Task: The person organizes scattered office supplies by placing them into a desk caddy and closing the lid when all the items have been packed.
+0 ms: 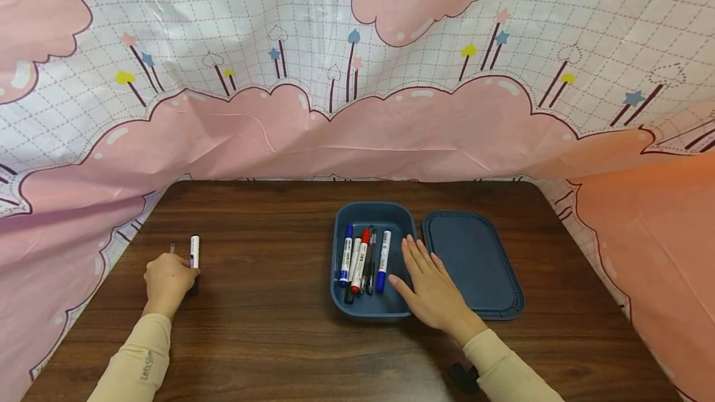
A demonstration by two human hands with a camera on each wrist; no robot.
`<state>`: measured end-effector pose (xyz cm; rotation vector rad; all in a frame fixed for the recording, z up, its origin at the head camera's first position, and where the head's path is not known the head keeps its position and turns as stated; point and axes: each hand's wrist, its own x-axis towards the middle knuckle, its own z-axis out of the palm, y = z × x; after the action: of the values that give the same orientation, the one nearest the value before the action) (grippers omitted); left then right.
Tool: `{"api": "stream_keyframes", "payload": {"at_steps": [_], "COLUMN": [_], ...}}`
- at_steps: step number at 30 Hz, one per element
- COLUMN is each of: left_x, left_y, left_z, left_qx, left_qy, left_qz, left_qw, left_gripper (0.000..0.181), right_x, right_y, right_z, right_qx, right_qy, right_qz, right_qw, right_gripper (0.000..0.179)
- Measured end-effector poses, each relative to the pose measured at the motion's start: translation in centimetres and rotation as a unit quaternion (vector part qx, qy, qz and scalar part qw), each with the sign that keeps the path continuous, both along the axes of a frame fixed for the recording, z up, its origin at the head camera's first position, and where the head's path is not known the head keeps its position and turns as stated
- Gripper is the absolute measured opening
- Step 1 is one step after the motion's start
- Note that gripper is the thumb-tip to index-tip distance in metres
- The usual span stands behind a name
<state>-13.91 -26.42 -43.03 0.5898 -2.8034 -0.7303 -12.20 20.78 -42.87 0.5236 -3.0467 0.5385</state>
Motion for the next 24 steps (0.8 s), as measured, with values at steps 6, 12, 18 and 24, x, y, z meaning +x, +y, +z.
{"api": "stream_keyframes", "payload": {"at_steps": [6,12,18,24], "left_x": [0.1,0.1,0.2,-0.1], "left_y": [0.0,0.0,0.3,1.5], "left_z": [-0.1,-0.1,1.3,4.2], "left_qx": [-0.003,-0.002,0.006,0.042], "left_qy": [-0.005,0.001,0.016,0.064], "left_qz": [0.004,0.001,-0.011,-0.005], "left_qw": [1.0000,1.0000,0.9998,0.9970], "left_gripper": [0.016,0.019,0.023,0.025], "right_x": [0.1,0.1,0.0,0.0], "right_y": [0.0,-0.1,-0.1,0.0], "right_z": [-0.1,-0.2,-0.1,-0.2], "right_qx": [-0.002,-0.001,0.003,0.002], "right_qy": [0.000,0.002,0.003,0.003], "right_qz": [0.001,0.002,-0.001,-0.003], "right_qw": [1.0000,1.0000,1.0000,1.0000], "right_gripper": [0.078,0.078,0.078,0.077]}}
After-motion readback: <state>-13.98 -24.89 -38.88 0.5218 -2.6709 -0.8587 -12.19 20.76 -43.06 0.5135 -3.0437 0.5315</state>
